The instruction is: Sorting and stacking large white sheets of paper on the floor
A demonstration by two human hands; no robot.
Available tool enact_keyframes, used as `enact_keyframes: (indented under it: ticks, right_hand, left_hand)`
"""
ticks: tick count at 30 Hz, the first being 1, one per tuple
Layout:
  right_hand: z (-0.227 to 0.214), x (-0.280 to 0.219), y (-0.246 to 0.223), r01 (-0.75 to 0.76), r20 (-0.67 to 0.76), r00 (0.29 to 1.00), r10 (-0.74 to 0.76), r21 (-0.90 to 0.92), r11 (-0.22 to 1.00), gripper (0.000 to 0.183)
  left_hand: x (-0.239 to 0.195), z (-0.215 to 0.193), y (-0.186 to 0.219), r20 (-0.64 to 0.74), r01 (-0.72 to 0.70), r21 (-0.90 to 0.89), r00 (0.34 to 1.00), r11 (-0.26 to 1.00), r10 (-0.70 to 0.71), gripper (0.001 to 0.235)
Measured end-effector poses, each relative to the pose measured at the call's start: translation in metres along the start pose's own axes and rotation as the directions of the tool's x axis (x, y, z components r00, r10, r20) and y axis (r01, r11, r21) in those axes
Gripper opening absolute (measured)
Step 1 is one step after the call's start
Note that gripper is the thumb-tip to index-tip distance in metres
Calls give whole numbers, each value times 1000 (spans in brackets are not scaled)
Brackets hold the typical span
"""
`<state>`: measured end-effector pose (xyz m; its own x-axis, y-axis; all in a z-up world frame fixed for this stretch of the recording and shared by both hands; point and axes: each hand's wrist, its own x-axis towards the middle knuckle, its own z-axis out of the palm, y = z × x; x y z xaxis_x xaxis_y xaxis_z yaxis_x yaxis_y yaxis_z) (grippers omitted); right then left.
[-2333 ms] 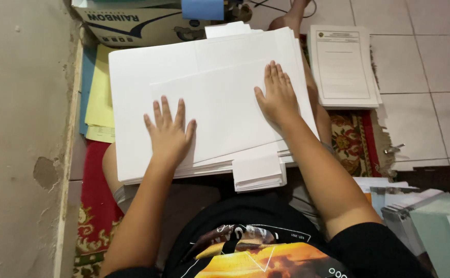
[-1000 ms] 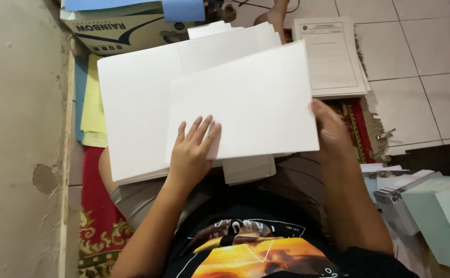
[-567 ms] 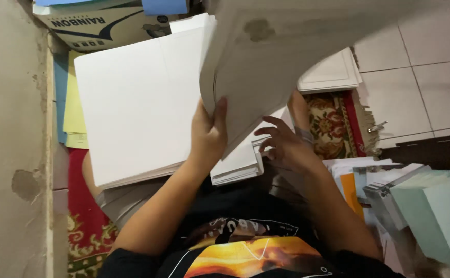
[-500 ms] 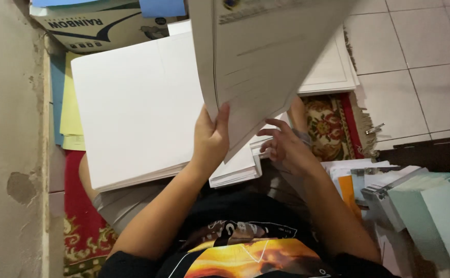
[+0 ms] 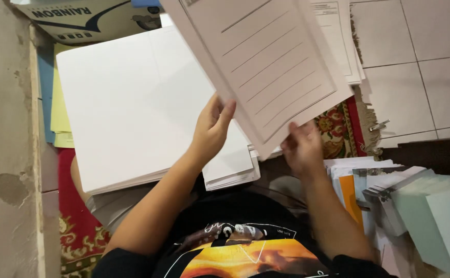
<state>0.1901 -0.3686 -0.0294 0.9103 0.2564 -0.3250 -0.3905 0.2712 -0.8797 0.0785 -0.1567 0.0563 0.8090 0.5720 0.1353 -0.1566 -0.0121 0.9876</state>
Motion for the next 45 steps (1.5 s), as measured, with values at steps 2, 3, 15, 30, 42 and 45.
enact_keyframes:
  ticks: [2, 3, 15, 30, 42, 45]
  right_hand:
    - [-35, 39, -3, 45, -35, 998, -47, -51, 998, 15]
    - [-52, 58, -2, 88, -62, 994, -95, -102, 991, 16]
    - [-173, 315, 24, 128, -213, 961, -178, -229, 965, 20]
    - [-220, 397, 83, -148, -314, 949, 39, -333, 931, 36]
    - [-147, 311, 38, -186, -260, 965, 38, -572, 799, 28]
    - [-174, 313, 70, -135, -166, 984, 70, -424, 895, 22]
  left_hand:
    - [3, -11, -12, 112, 39, 65, 993, 997, -46, 32]
    - [4, -17, -18, 216, 66, 134, 972, 989, -94, 40]
    - [-20, -34, -64, 434, -414, 828, 900, 378, 35, 54]
    - [-20, -32, -77, 419, -411, 845, 906, 342, 53, 56]
    - [-20, -32, -76, 415, -423, 842, 905, 336, 98, 53]
    - [-21, -33, -77, 408, -429, 836, 903, 343, 134, 52]
